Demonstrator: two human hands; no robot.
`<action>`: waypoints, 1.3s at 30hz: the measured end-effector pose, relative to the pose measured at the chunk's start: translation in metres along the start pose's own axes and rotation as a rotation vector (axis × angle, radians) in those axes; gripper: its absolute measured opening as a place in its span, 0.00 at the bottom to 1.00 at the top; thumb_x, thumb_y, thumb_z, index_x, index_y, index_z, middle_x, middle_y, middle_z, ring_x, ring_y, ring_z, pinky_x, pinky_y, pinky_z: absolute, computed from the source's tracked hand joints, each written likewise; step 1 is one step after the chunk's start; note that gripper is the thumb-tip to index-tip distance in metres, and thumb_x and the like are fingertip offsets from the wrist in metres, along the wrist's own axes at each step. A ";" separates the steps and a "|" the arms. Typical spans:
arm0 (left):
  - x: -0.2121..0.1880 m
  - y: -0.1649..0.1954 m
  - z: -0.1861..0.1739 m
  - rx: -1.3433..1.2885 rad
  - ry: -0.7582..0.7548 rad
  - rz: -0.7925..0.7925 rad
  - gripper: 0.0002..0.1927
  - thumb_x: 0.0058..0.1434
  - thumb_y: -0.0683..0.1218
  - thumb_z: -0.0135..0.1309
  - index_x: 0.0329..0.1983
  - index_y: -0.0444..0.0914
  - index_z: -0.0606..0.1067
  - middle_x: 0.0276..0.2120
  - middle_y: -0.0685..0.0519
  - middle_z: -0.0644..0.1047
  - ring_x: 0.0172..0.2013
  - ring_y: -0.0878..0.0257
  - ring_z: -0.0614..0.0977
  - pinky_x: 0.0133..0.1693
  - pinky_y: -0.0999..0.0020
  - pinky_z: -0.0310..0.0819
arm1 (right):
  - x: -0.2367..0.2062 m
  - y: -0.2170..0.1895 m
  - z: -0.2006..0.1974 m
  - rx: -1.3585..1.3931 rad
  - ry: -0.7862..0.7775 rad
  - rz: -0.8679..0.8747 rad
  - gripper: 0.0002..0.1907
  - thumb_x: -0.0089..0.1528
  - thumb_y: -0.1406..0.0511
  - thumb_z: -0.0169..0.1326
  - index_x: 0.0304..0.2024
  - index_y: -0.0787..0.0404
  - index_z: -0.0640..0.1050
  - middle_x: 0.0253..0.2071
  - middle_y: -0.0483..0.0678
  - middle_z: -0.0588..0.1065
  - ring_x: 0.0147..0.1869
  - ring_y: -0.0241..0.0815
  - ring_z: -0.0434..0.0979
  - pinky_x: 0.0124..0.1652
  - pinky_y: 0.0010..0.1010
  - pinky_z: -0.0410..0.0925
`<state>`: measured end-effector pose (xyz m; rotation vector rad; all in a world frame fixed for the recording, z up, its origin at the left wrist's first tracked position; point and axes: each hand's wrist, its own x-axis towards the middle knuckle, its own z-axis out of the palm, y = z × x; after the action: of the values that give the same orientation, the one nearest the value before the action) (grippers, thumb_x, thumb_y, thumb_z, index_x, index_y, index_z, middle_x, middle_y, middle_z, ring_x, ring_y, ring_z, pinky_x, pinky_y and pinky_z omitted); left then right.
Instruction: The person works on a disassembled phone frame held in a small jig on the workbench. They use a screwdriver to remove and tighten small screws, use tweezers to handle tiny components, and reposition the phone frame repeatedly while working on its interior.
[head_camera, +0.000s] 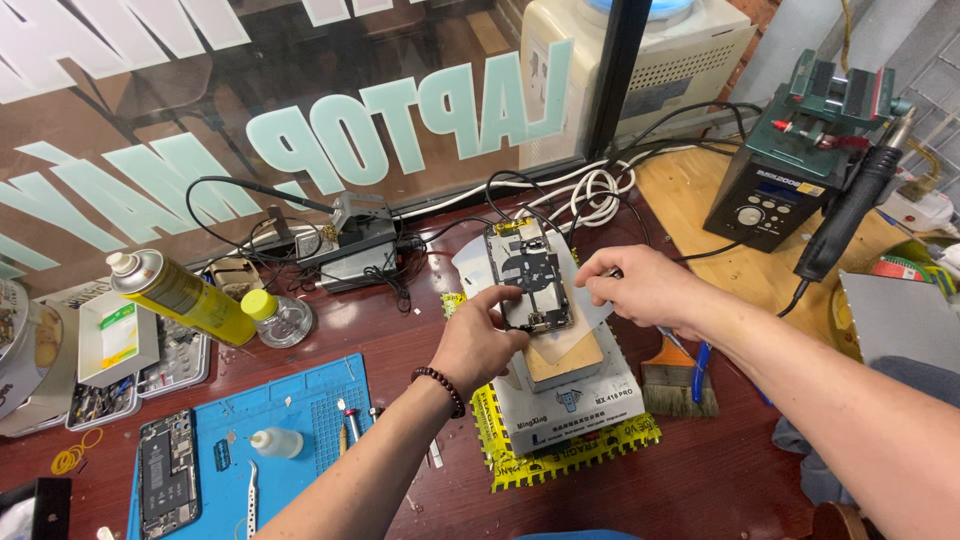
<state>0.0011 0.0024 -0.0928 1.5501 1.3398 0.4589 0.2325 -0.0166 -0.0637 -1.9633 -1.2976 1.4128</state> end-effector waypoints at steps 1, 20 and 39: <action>-0.002 0.001 0.000 0.065 0.047 0.033 0.28 0.49 0.41 0.63 0.57 0.44 0.76 0.39 0.51 0.76 0.32 0.59 0.84 0.37 0.61 0.82 | -0.001 0.000 -0.001 0.016 0.000 0.001 0.15 0.64 0.66 0.51 0.53 0.57 0.80 0.33 0.43 0.74 0.23 0.29 0.60 0.20 0.24 0.53; 0.010 0.014 0.012 0.352 0.001 0.271 0.14 0.47 0.45 0.64 0.39 0.44 0.84 0.33 0.46 0.84 0.36 0.53 0.85 0.42 0.59 0.79 | 0.008 0.010 0.019 0.031 0.067 -0.004 0.16 0.63 0.65 0.51 0.52 0.55 0.81 0.33 0.44 0.79 0.25 0.33 0.64 0.23 0.27 0.58; 0.018 0.021 0.017 0.328 0.037 0.177 0.07 0.50 0.47 0.62 0.33 0.46 0.85 0.29 0.47 0.84 0.32 0.55 0.86 0.39 0.61 0.81 | 0.006 0.005 0.027 -0.002 0.112 -0.123 0.13 0.61 0.66 0.57 0.48 0.55 0.83 0.28 0.41 0.76 0.26 0.26 0.67 0.24 0.21 0.62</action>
<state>0.0309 0.0135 -0.0883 1.9492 1.3615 0.3912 0.2113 -0.0191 -0.0817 -1.8996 -1.3450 1.2267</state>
